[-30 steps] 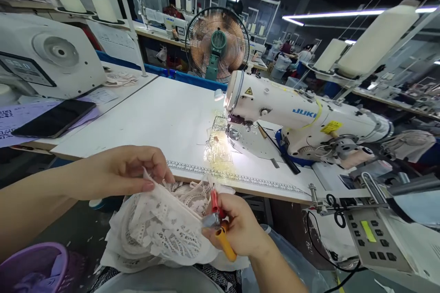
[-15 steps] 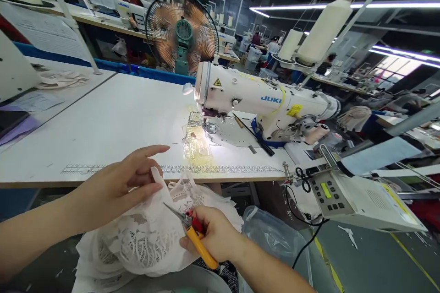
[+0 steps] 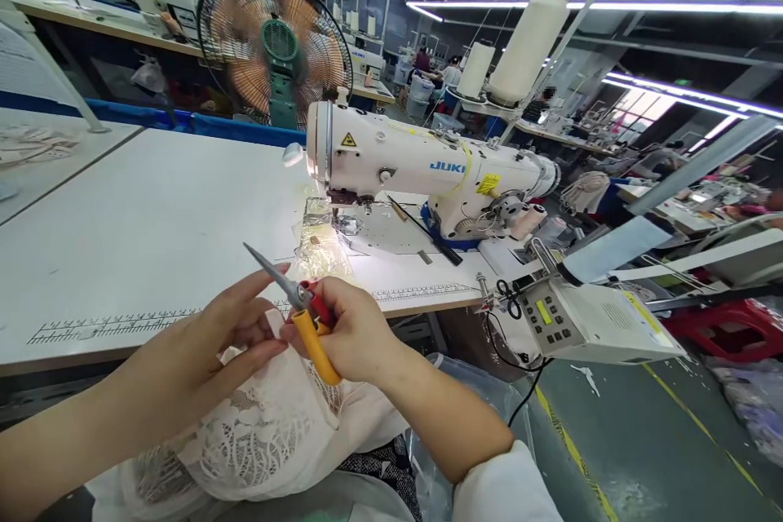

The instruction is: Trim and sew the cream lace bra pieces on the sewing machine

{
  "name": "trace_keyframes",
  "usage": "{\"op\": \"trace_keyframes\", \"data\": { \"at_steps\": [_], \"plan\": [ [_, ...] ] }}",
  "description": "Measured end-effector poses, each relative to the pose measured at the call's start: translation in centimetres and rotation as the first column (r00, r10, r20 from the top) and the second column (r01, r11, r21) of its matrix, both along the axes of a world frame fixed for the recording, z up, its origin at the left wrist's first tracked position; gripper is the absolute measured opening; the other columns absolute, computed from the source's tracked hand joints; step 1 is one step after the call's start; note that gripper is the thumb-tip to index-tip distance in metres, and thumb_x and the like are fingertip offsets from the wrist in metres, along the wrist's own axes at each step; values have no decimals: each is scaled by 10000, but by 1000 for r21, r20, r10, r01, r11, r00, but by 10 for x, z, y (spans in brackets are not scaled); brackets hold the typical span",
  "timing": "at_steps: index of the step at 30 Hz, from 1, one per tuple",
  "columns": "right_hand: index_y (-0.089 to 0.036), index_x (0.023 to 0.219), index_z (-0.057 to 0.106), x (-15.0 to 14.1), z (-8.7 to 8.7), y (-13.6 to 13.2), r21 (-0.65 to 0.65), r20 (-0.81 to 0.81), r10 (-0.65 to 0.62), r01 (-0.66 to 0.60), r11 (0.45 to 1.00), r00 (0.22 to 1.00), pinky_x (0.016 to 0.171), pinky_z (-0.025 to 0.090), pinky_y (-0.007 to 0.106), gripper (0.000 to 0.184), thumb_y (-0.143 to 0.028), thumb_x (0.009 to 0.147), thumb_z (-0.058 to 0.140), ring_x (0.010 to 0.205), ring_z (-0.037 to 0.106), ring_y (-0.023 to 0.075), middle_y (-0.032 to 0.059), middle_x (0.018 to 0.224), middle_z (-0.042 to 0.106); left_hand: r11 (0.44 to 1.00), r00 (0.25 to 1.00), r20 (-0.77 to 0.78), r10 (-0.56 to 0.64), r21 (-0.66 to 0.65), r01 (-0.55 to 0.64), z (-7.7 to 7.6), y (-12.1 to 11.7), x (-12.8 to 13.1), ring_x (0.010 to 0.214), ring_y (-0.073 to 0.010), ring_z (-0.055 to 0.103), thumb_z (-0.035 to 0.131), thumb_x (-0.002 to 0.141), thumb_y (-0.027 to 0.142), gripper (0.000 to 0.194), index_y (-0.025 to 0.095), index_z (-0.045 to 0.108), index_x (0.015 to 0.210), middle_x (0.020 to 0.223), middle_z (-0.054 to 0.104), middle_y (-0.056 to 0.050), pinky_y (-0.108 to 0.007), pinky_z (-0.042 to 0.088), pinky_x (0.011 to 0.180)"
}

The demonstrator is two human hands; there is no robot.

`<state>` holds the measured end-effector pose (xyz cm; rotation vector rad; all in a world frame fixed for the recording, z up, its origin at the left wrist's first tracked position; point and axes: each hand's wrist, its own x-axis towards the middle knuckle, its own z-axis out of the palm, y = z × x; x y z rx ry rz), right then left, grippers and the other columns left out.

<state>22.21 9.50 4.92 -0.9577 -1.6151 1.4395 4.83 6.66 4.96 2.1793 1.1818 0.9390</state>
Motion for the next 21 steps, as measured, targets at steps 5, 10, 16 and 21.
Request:
{"op": "trace_keyframes", "data": {
  "at_steps": [5,10,16,21],
  "plan": [
    [-207,685,451,-4,-7,0,51,-100,-55,60,997,994,576,412,248,326,-332,601,740,607,459,101,-33,680,519,992,993,18,120,-50,-119,-13,-8,-4,627,-143,609,486,852,430,514,281,314,1313,818,631,8,-232,427,500],
    [-220,677,422,-5,-10,1,51,-185,-73,84,995,980,555,408,254,345,-338,613,741,601,453,106,-35,655,498,962,962,25,271,-40,-270,-26,-16,1,849,-215,647,530,804,515,352,258,539,1045,902,676,-40,-274,498,597],
    [-223,676,415,-4,-10,0,31,-188,-57,64,997,980,548,406,256,372,-381,614,746,588,451,105,-37,640,495,936,951,153,269,-276,-220,-10,-12,18,616,-166,566,512,791,454,239,237,609,771,656,628,5,-269,464,567],
    [-213,688,470,2,-12,3,-58,-152,-51,43,997,987,559,395,252,387,-380,570,799,607,448,105,-34,670,514,868,933,226,279,-474,-144,-10,-8,20,513,-130,465,525,757,490,298,207,597,694,565,547,23,-240,373,472]
  ]
}}
